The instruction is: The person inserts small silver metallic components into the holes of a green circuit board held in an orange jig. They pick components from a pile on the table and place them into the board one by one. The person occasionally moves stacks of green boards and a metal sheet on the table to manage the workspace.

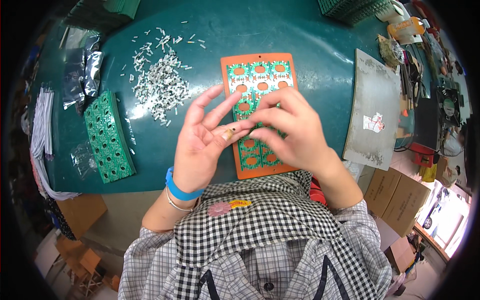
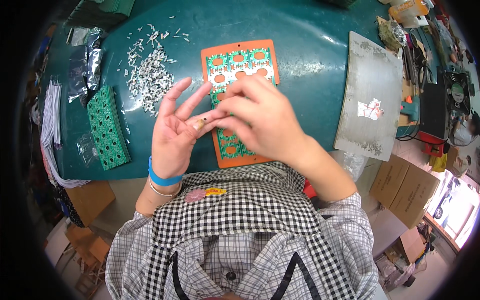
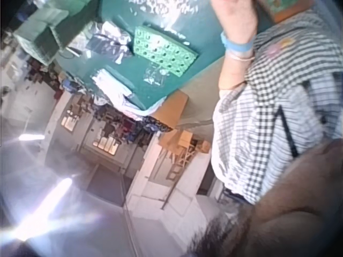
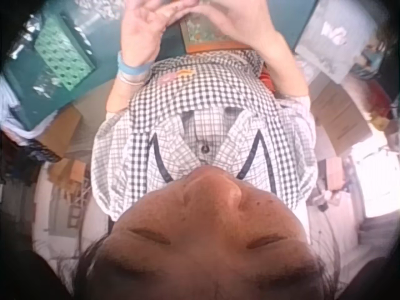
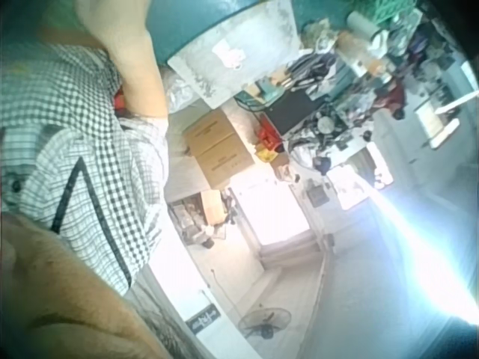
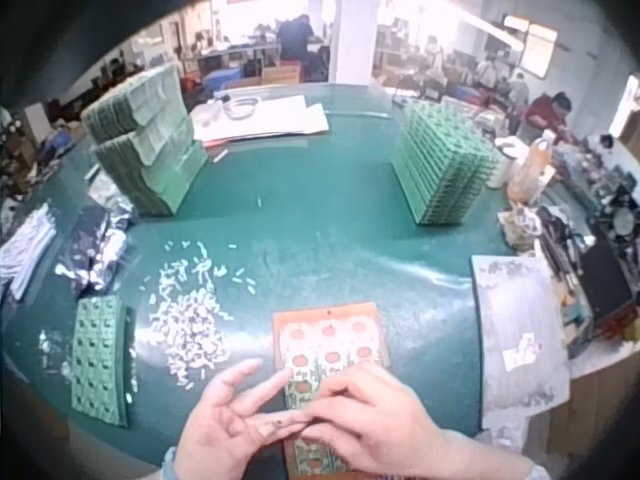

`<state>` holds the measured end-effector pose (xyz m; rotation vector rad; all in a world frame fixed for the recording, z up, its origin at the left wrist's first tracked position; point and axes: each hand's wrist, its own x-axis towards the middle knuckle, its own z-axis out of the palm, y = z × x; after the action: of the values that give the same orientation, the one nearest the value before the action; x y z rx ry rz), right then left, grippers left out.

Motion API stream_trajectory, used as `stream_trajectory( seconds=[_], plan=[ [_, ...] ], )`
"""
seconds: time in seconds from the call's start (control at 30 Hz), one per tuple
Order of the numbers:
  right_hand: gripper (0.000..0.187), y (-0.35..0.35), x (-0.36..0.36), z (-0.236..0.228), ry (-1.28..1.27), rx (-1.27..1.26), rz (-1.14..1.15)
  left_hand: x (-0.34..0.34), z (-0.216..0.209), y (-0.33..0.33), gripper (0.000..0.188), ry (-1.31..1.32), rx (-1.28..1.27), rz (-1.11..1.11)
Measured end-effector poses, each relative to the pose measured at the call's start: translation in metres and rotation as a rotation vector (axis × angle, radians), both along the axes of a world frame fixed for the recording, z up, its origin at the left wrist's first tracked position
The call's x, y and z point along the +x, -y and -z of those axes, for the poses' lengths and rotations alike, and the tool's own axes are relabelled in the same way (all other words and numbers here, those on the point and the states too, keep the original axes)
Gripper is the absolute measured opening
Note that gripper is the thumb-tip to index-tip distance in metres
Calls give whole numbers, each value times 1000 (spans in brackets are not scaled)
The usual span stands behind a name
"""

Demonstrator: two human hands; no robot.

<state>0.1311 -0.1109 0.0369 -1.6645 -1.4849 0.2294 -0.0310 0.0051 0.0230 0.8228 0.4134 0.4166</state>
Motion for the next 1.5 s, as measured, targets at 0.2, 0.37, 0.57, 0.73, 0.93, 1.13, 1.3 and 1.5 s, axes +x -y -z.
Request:
stream_trajectory(
  seconds=[0.2, 0.37, 0.57, 0.73, 0.93, 1.13, 1.3, 1.5],
  plan=[
    [19, -5, -10, 15, 67, 146, -95, 0, -2, 5, 71, 17, -47, 132],
    [13, 14, 5, 13, -326, 9, -30, -8, -3, -8, 56, -47, 195, 120],
    [5, 48, 15, 21, -534, -286, 155, -44, 14, -85, 35, -702, 1549, -261],
    [5, 52, 14, 27, -738, -275, 197, -49, 34, -97, 32, -937, 1763, -260],
    [9, 48, 8, 22, -454, -317, 164, -41, 40, -95, 20, -923, 1686, -254],
    [9, 44, 6, 23, -391, -332, 150, -42, 40, -96, 12, -823, 1588, -316],
    [12, 42, 4, 24, -361, -354, 169, -41, 38, -92, 10, -883, 1257, -389],
    [14, 42, 5, 24, -271, -308, 130, -52, 42, -102, 14, -543, 748, -373]
  ],
)
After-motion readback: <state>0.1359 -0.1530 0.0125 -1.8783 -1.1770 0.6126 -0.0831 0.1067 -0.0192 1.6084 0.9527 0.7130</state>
